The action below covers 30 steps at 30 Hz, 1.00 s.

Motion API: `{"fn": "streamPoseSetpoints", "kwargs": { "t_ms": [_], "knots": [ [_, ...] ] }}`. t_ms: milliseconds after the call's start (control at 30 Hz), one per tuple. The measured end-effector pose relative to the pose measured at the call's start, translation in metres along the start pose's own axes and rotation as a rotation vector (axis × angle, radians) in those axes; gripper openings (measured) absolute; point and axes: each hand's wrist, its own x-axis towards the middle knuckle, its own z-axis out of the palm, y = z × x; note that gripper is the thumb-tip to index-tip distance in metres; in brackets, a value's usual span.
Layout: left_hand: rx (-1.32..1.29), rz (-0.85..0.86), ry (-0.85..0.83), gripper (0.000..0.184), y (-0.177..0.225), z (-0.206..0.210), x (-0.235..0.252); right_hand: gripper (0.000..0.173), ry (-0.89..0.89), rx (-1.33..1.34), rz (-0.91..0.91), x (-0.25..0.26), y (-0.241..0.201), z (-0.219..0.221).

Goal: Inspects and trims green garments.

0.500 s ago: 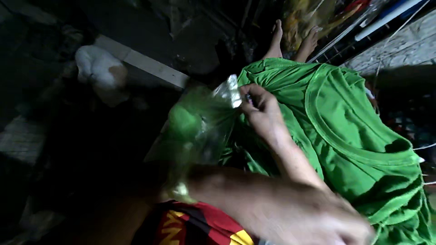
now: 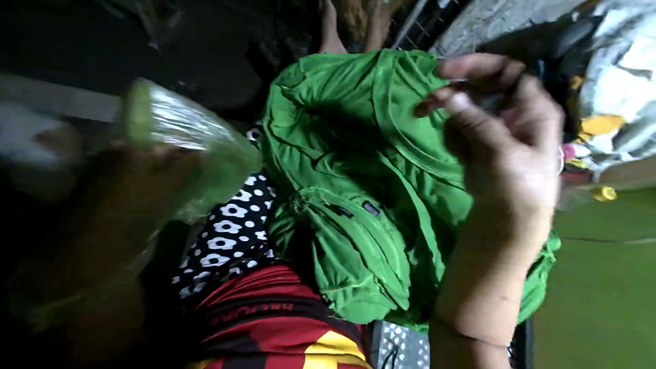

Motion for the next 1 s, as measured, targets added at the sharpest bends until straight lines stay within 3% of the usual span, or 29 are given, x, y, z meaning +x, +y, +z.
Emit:
{"fn": "streamPoseSetpoints", "kwargs": {
  "t_ms": [67,133,200,300,400,467,533,600,700,800,900,1000],
  "knots": [
    [-0.117,0.212,0.022,0.039,-0.019,-0.001,0.009,0.016,0.216,-0.04,0.077,-0.032,0.001,-0.027],
    [-0.188,0.526,-0.032,0.039,-0.015,-0.004,0.021,0.015,0.271,-0.11,0.157,-0.066,0.005,-0.037],
    [-0.123,0.579,-0.114,0.045,0.003,-0.011,0.022,0.017,0.246,-0.22,0.269,-0.095,0.012,-0.03],
    [-0.218,0.593,-0.025,0.037,0.025,-0.016,0.01,0.012,0.194,-0.343,0.436,-0.131,0.019,-0.007],
    [-0.464,0.791,-0.062,0.013,0.027,-0.002,0.017,0.028,0.157,-0.394,0.471,-0.161,0.022,0.007],
    [-0.453,0.915,-0.092,0.024,0.046,0.022,0.026,0.046,0.115,-0.459,0.522,-0.176,0.017,0.009],
    [-0.344,0.828,-0.156,0.034,0.074,0.048,0.032,0.048,0.038,-0.514,0.557,-0.182,0.014,0.014],
    [-0.281,0.642,-0.298,0.038,0.094,0.075,0.042,0.03,-0.001,-0.547,0.514,-0.184,0.015,0.018],
    [-0.252,0.54,-0.373,0.034,0.109,0.095,0.053,0.021,0.145,-0.589,0.447,-0.187,0.012,0.011],
    [-0.26,0.578,-0.239,0.018,0.114,0.08,0.053,0.023,0.405,-0.653,0.423,-0.184,0.002,-0.002],
    [-0.219,0.569,0.03,0.022,0.124,0.061,0.057,0.026,0.591,-0.786,0.308,-0.164,0.003,-0.014],
    [-0.209,0.602,0.152,0.026,0.153,0.043,0.072,0.034,0.685,-0.897,0.201,-0.149,0.015,-0.056]
  ]
}}
